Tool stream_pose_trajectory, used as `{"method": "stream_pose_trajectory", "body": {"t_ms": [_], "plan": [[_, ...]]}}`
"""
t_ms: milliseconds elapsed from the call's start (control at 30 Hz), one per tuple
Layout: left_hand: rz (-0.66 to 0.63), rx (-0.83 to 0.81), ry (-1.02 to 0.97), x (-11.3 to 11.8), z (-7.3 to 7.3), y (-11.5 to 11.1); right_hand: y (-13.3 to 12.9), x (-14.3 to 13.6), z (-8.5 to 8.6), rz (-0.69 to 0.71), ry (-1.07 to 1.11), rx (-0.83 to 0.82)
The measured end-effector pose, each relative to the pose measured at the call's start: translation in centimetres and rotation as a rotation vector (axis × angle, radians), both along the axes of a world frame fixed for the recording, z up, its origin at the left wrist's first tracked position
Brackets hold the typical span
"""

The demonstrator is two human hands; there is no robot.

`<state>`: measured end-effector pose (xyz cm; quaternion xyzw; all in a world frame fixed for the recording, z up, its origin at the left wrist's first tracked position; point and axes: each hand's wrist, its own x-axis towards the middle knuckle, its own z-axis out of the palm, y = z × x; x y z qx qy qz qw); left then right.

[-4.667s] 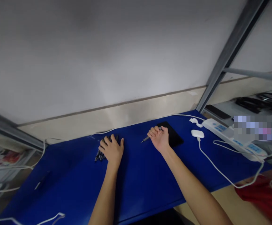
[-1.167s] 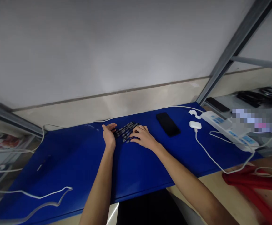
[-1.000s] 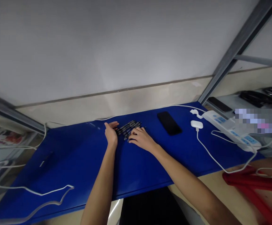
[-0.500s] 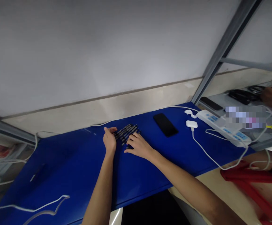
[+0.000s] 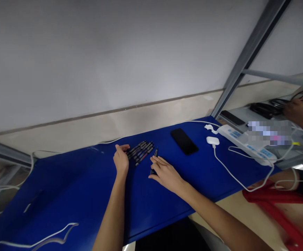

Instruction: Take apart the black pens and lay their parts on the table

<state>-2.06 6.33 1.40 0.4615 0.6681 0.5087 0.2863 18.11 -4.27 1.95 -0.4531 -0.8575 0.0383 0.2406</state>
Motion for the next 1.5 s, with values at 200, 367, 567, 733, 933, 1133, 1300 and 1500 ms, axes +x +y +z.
{"method": "stream_pose_trajectory", "body": {"t_ms": [200,367,567,733,933,1133,1300,1500], "plan": [[-0.007,-0.001,0.010,-0.1,-0.3,0.1,-0.5,1.0,0.4,0.019,-0.024,-0.009],[-0.010,0.000,0.052,0.0,-0.2,-0.1,-0.5,1.1,-0.1,0.038,-0.067,-0.001],[-0.004,-0.006,0.058,0.1,0.1,-0.2,-0.4,1.4,0.0,0.077,-0.127,0.031],[-0.012,-0.023,0.117,0.1,0.0,-0.2,-0.2,0.8,-0.3,0.040,-0.124,0.027],[-0.018,0.002,0.101,0.1,-0.3,0.0,0.0,1.1,-0.7,0.057,0.000,-0.004],[-0.019,0.003,0.109,0.1,-0.3,0.1,0.0,2.1,-0.8,0.098,0.049,-0.027],[-0.022,0.010,0.092,0.0,-0.4,0.1,0.9,2.6,-0.6,0.139,-0.068,0.022],[-0.011,0.003,0.064,0.1,-0.1,0.0,3.7,1.8,0.9,0.229,-0.259,0.076]]}}
